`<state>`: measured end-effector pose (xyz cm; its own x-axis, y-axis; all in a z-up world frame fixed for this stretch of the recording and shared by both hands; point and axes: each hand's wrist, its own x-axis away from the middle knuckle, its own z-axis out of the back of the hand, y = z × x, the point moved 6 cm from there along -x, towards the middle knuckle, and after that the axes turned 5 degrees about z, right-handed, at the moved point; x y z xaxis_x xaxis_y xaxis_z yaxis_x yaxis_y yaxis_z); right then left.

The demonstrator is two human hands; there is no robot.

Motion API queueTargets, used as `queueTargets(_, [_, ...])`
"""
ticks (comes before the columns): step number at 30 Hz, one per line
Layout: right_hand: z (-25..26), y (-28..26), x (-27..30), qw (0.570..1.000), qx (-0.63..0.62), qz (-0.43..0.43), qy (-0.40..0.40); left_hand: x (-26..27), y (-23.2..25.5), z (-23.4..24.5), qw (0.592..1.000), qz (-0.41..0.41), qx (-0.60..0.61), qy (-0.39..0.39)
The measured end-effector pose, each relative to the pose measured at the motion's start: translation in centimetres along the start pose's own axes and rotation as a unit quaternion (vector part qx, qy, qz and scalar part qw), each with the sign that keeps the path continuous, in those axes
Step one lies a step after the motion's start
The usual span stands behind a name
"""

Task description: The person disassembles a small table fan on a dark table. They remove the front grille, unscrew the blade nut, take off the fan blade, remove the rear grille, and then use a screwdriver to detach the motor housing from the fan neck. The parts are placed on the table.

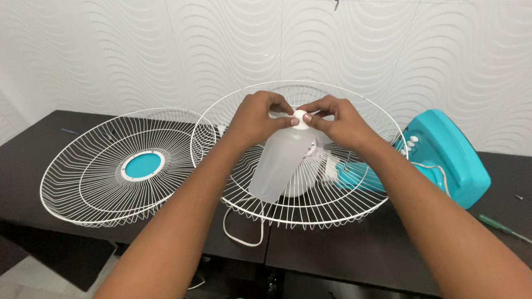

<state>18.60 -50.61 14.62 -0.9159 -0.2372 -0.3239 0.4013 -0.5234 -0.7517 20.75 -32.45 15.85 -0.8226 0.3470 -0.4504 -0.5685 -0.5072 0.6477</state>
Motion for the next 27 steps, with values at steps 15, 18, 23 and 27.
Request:
queueTargets(15, [0.3,-0.8,0.2,0.999,-0.005,0.004,0.043,0.0,-0.6,-0.1,1.000,0.024,-0.003,0.016])
queueTargets(18, [0.1,-0.9,0.3,0.999,-0.017,0.004,0.044,-0.1,-0.8,0.0,0.999,0.028,-0.007,0.019])
queueTargets(23, [0.2,-1.1,0.4,0.999,-0.030,0.035,0.029,-0.1,-0.9,-0.2,0.999,0.032,-0.012,-0.003])
queueTargets(27, [0.3,-0.1,0.4,0.997,-0.052,-0.043,0.041,0.5,-0.2,-0.8,0.997,0.032,-0.064,-0.002])
